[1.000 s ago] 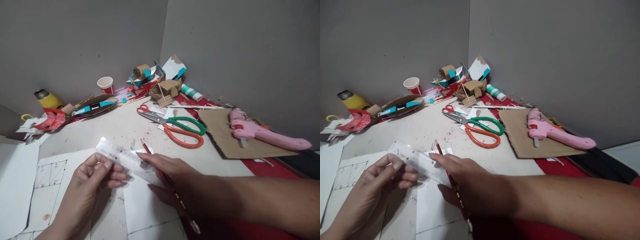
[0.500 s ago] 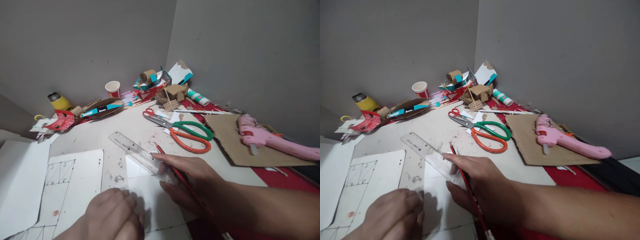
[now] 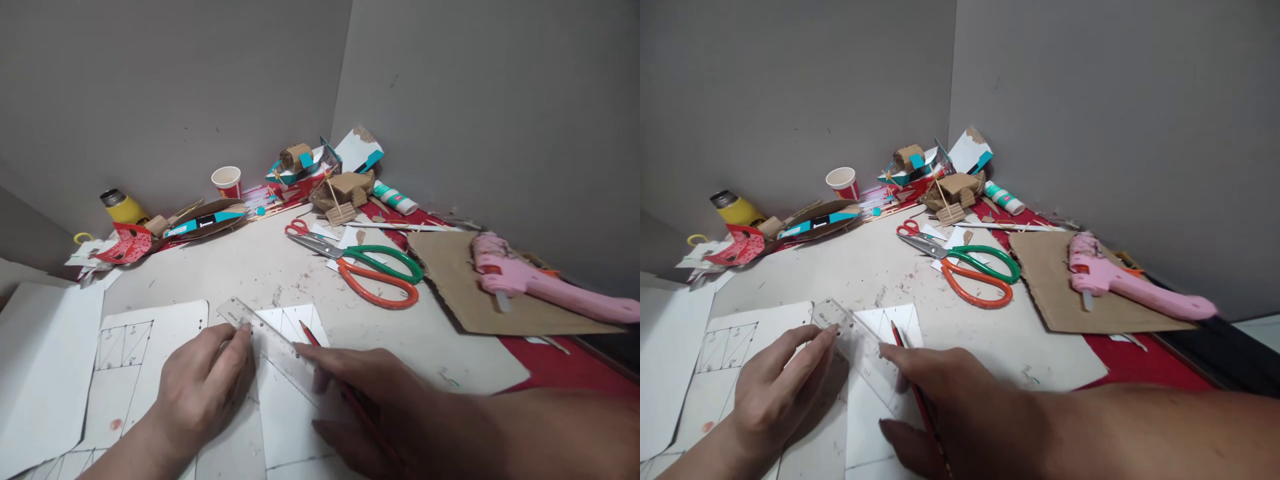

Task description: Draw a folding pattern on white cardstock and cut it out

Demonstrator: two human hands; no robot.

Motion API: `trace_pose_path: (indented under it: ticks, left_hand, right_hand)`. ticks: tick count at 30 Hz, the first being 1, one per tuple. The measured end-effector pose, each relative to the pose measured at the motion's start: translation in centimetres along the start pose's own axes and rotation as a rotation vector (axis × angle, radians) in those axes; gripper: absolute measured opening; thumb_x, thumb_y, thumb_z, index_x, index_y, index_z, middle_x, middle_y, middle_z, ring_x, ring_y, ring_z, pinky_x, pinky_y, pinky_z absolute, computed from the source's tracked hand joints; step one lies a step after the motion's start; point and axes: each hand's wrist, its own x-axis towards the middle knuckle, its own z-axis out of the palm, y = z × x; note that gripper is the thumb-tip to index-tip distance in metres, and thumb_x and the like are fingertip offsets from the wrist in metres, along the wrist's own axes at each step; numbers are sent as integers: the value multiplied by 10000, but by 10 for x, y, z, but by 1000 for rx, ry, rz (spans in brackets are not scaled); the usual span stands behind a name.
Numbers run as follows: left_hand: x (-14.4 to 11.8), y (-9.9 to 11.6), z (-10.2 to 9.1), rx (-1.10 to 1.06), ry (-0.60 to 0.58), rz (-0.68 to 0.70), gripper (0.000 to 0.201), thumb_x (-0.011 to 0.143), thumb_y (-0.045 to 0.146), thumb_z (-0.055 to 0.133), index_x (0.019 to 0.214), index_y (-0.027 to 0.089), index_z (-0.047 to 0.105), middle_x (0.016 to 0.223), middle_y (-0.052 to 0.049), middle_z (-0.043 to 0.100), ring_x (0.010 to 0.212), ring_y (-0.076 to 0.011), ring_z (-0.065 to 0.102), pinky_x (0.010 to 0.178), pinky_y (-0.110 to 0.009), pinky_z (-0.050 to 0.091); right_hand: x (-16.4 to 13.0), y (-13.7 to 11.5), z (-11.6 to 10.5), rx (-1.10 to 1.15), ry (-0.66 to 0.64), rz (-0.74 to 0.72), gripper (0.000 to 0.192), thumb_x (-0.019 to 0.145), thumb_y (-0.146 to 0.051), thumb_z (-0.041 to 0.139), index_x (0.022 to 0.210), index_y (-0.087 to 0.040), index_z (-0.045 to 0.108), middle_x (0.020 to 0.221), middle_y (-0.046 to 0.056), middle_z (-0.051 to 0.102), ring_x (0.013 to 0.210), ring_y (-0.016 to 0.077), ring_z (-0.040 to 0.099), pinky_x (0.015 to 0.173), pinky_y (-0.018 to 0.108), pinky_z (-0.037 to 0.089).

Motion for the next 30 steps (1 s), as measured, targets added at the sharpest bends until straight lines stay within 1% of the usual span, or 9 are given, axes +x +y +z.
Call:
trace_pose_path:
  ticks: [5,8,11,14,16,19,23,26,30]
  left_hand:
    - [6,3,-5,-29,-76,106,250,833,-12,600,1075,-1,661,902,-162,674,812,-218,625,667,-341,576]
    - [7,9,-5,-44,-142,153,251,859,14,547,1082,-17,661,899,-170,679,829,-251,631,675,-382,591]
    - [8,13,-4,-14,-211,167,274,900,52,467,1075,12,674,918,-168,693,839,-263,647,666,-395,610]
    - [8,14,-1,40,-254,168,309,904,43,417,1049,30,689,992,-192,711,876,-279,672,664,-400,627]
    - [6,14,1,68,-256,178,315,873,3,428,1056,5,685,1060,-222,713,927,-303,685,705,-423,637]
    - [4,14,1,109,-267,189,319,836,-24,460,1076,-40,670,1081,-248,715,965,-335,694,756,-458,639]
    - [8,17,-1,125,-370,163,371,860,31,442,1164,-19,649,1091,-248,713,976,-355,701,721,-471,645]
    - [11,23,-1,128,-396,148,369,904,156,472,1185,-16,638,1201,-281,665,1088,-391,662,780,-488,630]
    - [11,28,2,212,-461,188,601,944,465,466,1290,-18,559,1289,-324,597,1205,-436,578,827,-504,606]
  right_hand:
    - [-6,4,0,-143,84,-109,429,884,-282,602,1296,-181,536,643,-11,670,515,159,576,546,267,465]
    - [0,5,-6,-147,23,-100,256,902,-257,599,1145,-180,601,646,-10,667,542,143,565,540,247,426]
    - [6,9,-9,-131,-81,-88,118,918,-237,565,1004,-181,623,684,-11,658,541,112,511,516,233,365]
    - [9,13,-10,-173,-177,-66,126,918,-229,533,982,-168,622,663,-28,599,499,99,401,488,251,291]
    - [10,13,-9,-235,-194,-55,133,911,-222,530,980,-160,626,675,-19,585,514,107,385,493,267,271]
    - [11,11,-11,-269,-140,-63,147,898,-171,522,999,-156,628,686,-9,590,547,116,422,522,263,302]
    - [14,12,-15,-185,-24,-37,229,892,-110,499,1088,-161,606,824,35,651,697,138,552,660,249,437]
    - [18,15,-13,-227,26,-29,212,853,-115,533,1040,-158,623,909,84,671,836,193,607,772,306,487]
    - [20,22,-4,-291,30,0,332,767,-115,632,1098,-96,626,1061,169,677,973,264,623,877,395,504]
